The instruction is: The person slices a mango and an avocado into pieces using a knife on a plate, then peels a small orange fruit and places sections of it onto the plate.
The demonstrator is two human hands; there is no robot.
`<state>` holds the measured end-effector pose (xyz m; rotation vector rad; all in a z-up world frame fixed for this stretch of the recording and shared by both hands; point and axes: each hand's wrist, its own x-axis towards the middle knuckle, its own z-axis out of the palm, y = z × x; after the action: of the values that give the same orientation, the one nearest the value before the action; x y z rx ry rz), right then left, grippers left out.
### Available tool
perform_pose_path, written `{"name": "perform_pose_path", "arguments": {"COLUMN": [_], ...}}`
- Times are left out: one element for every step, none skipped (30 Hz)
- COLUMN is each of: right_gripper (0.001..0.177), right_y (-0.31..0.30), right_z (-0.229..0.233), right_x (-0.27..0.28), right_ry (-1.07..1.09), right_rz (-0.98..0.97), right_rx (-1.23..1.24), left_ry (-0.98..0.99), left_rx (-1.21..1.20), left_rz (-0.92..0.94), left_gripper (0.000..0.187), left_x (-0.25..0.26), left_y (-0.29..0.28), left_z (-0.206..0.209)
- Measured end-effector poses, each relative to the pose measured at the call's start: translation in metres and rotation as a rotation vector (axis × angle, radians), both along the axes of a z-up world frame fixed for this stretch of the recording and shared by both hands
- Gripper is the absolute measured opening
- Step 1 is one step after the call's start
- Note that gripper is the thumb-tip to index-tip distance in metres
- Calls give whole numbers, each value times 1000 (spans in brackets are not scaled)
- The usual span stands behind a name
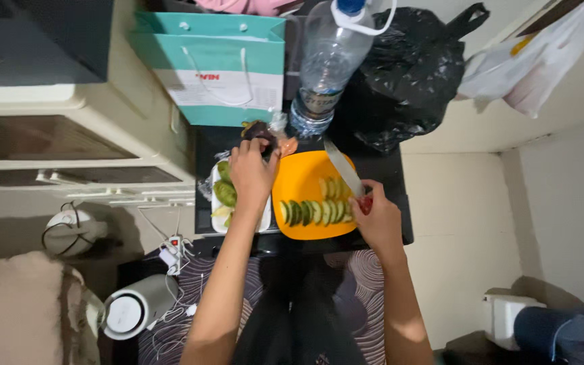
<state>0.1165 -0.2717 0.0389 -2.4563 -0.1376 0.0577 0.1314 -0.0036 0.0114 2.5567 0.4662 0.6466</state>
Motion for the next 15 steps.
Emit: {"name": "perform_pose_path", "arguments": {"right_gripper": [44,43,43,43,43,42,42,41,41,41,39,37,37,37,37], "right_y": [-6,-10,-16,-21,-23,-25,-29,-32,-34,-36,-39,-42,-44,-46,-47], "right_z": [0,-2,-3,-6,-8,-9,-11,-12,-13,-13,-14,-16,-16,-17,-19], "right_x": [4,8,10,11,13,16,19,22,26,30,33,35,37,38,40], "right_ry": [-5,-51,-90,-88,-71,-54,-54,-36,-18,-18,-4,11,12,7,0], "right_rz": [-4,16,39,39,20,1,5,-3,-9,-3,-9,-15,-12,-12,-11], "right_rx": [-1,15,29,26,35,45,43,49,57,57,57,56,54,69,87], "left_ry": [-5,6,24,25,44,62,62,45,28,28,66,105,106,99,91], "left_rx": [-1,-21,-44,-47,7,61,59,94,132,132,140,148,146,172,200], "left_rz": [-4,19,45,45,75,105,109,127,147,153,151,149,152,162,174], "left_gripper": [31,29,27,27,27,27,27,28,28,28,27,26,26,21,16], "left_x": [9,18,22,24,28,32,34,36,38,41,42,42,43,44,44], "left_y": [-4,-8,-12,-16,-17,-18,-20,-22,-23,-25,-28,-30,-33,-34,-34], "left_z": [-4,-9,-16,-24,-29,-35,-40,-45,-49,-51,-54,-56,-56,-55,-52]}}
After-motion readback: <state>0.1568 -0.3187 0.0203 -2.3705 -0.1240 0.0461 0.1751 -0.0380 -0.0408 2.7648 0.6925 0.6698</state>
